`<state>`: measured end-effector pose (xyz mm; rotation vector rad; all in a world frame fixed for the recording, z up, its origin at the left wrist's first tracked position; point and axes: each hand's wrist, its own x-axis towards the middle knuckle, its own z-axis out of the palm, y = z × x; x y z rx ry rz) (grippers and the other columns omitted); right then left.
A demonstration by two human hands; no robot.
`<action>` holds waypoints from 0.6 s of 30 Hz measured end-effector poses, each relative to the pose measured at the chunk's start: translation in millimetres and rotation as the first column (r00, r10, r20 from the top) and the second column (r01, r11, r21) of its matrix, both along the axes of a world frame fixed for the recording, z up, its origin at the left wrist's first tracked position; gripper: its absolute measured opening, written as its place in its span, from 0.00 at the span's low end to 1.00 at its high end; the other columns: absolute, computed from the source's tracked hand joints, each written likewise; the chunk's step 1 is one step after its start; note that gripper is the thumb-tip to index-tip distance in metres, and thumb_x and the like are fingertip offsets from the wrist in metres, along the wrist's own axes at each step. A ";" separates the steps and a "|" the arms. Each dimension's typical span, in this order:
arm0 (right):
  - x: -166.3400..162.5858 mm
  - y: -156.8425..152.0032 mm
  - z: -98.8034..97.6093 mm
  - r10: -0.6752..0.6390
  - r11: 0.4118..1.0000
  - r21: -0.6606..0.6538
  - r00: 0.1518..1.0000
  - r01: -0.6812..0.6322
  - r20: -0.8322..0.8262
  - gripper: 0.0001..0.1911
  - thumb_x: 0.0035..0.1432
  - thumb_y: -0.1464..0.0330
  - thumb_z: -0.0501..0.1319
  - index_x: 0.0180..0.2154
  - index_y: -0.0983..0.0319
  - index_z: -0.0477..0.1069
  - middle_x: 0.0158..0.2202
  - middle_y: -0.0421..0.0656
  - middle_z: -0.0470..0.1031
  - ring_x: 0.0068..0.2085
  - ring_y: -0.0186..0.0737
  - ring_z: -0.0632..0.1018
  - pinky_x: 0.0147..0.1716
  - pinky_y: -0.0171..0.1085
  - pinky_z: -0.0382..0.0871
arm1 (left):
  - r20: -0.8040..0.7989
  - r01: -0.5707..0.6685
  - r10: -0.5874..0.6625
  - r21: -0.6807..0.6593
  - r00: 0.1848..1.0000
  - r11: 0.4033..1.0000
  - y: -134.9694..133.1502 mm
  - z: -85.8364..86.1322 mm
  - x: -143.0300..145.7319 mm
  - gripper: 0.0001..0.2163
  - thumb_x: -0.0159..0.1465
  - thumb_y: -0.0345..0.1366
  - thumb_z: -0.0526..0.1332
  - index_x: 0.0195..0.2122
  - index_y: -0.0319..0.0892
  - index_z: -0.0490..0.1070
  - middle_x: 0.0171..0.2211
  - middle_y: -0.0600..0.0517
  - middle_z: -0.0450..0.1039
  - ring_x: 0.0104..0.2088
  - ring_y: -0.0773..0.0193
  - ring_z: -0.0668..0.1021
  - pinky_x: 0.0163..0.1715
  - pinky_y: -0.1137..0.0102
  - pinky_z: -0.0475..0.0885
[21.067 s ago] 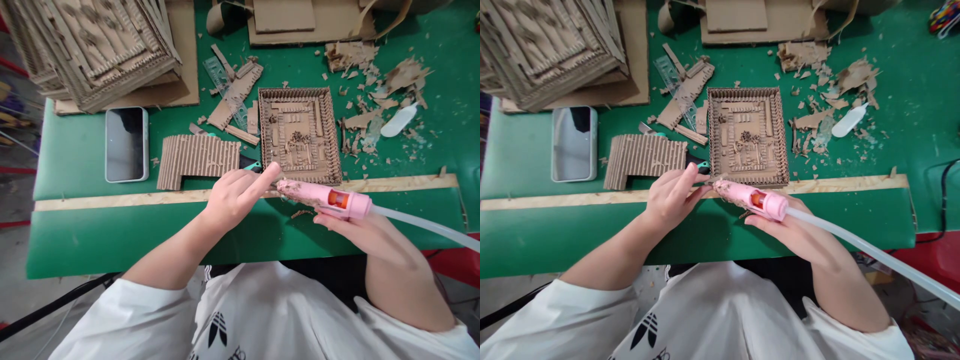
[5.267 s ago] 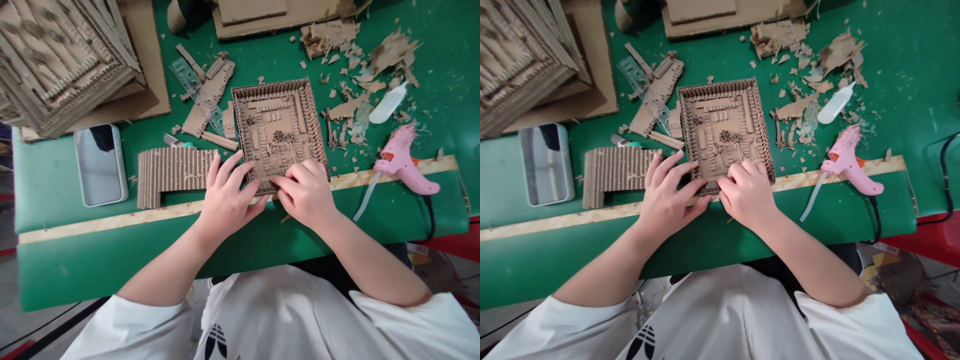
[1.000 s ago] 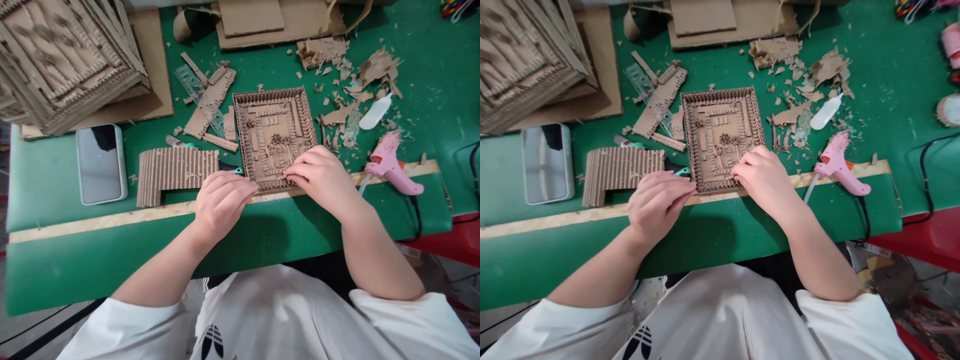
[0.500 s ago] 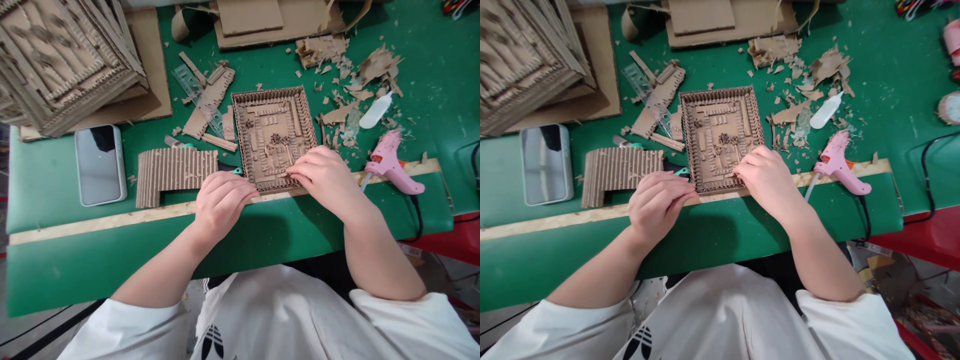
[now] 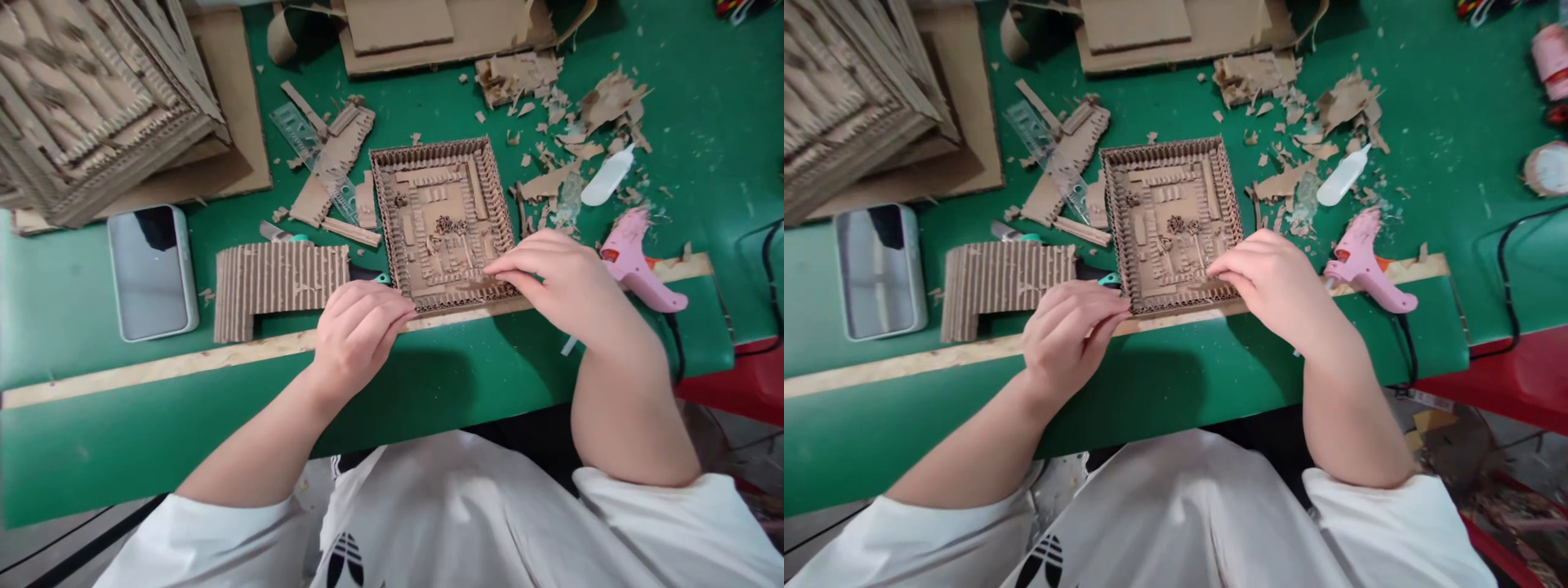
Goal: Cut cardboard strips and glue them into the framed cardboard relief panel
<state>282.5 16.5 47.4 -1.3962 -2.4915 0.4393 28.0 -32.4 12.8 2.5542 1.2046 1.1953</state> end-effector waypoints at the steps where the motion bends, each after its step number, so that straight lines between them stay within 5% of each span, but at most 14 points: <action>1: -1.5 0.0 -0.3 0.009 1.000 -0.025 1.000 -0.009 0.009 0.11 0.60 0.72 0.55 0.38 0.59 0.76 0.36 0.38 0.77 0.42 0.32 0.72 0.42 0.34 0.66 | -0.007 -0.002 0.002 -0.002 1.000 1.000 0.0 0.2 0.2 0.07 0.58 0.24 0.63 0.36 0.40 0.69 0.31 0.50 0.78 0.35 0.62 0.79 0.40 0.65 0.75; 18: -11.1 2.0 -9.2 -0.004 0.998 -0.063 0.994 0.011 0.112 0.11 0.58 0.74 0.55 0.36 0.60 0.77 0.33 0.41 0.76 0.42 0.37 0.71 0.41 0.36 0.62 | 0.065 0.043 -0.039 -0.056 0.997 0.998 -0.9 -4.2 -2.3 0.04 0.64 0.28 0.52 0.34 0.41 0.64 0.29 0.50 0.73 0.35 0.62 0.76 0.42 0.61 0.74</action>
